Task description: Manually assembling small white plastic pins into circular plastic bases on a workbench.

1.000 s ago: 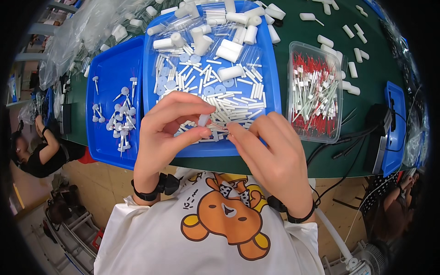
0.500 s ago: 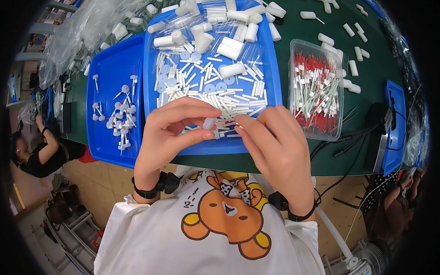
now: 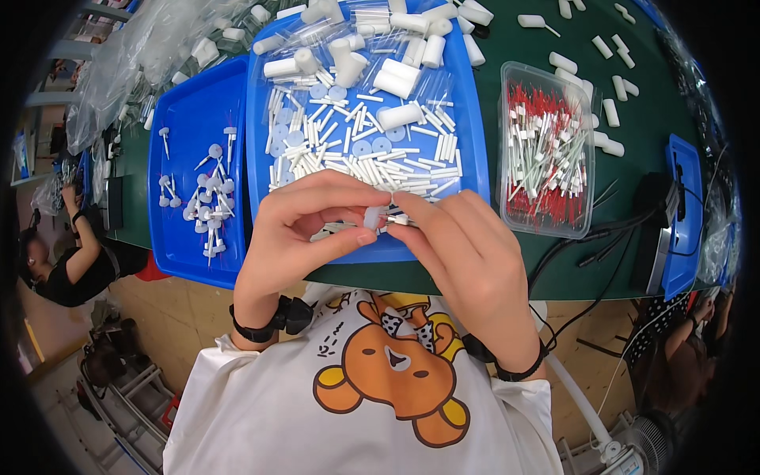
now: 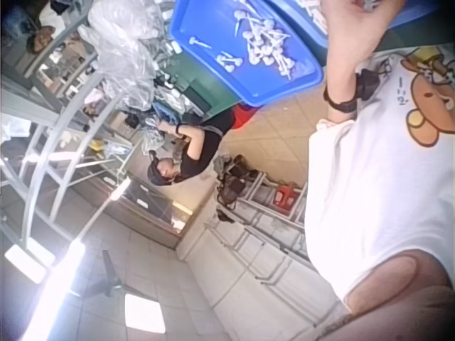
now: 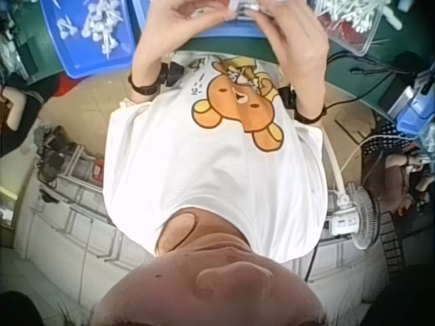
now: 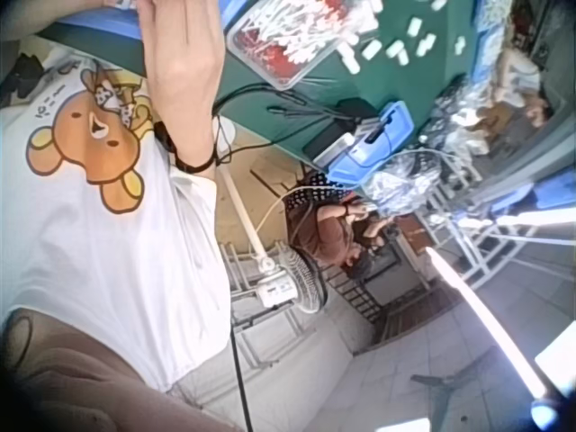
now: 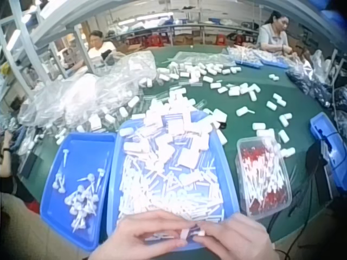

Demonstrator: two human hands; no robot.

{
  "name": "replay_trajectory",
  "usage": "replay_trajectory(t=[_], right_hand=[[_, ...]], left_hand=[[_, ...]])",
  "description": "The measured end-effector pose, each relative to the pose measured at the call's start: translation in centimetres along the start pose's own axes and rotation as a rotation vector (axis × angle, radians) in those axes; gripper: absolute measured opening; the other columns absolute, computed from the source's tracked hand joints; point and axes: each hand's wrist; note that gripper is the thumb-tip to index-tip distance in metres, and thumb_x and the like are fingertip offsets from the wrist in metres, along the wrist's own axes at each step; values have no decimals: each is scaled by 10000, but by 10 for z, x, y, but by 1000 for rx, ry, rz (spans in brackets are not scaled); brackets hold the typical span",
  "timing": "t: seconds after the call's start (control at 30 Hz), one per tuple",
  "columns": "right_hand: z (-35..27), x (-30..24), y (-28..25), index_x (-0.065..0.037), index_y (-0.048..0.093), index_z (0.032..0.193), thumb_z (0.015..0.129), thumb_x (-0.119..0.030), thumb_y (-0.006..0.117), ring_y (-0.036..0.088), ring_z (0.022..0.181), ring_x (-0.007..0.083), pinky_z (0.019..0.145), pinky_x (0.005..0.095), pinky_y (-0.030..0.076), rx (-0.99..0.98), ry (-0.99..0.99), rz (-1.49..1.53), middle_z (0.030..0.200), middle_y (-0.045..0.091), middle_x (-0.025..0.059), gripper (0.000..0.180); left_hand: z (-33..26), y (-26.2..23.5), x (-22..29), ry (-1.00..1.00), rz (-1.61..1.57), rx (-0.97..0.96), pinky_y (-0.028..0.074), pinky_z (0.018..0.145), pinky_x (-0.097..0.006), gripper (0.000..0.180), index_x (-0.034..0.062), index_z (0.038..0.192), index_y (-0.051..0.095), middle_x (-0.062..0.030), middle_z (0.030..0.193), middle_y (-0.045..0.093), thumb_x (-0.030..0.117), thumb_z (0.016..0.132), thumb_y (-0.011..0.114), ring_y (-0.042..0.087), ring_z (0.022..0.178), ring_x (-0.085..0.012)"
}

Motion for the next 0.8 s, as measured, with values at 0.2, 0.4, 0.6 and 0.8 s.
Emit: replay_trajectory(t=[0.2, 0.4, 0.6, 0.8], right_hand=[[-4, 2, -6, 23, 637, 911, 719, -17, 788, 566, 659, 264, 548, 359, 442, -65, -3, 22, 737, 558, 113, 247], [-2, 0, -7, 34, 626, 922, 732, -22, 774, 571, 647, 268, 552, 353, 457, -99, -100, -58, 747, 555, 106, 247], [-8, 3, -7, 39, 642, 907, 753, 8, 745, 568, 602, 269, 507, 341, 442, -129, -96, 4, 730, 570, 120, 189], [-11, -2, -13, 44, 704, 859, 906, -54, 658, 515, 541, 83, 475, 232, 361, -276, 634, 662, 671, 604, 64, 119]], left_hand=[[0, 3, 3, -7, -10, 3, 570, 857, -294, 370, -50, 1121, 688, -139, 1043, 642, -111, 760, 735, 645, 946, -180], [-2, 4, 2, -18, -40, 19, 569, 834, -290, 374, -44, 1105, 698, -130, 1011, 654, -107, 739, 752, 647, 919, -180], [-6, 5, 2, 127, 215, 11, 562, 756, -286, 331, -24, 1024, 733, -134, 978, 713, -79, 701, 776, 680, 893, -201], [-10, 12, 4, 265, 342, 17, 561, 724, -285, 281, -7, 964, 752, -121, 941, 724, -43, 688, 788, 703, 849, -220]])
Point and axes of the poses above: each hand's wrist, its own z-axis towards the middle knuckle, its own y-axis out of the palm, x = y × z
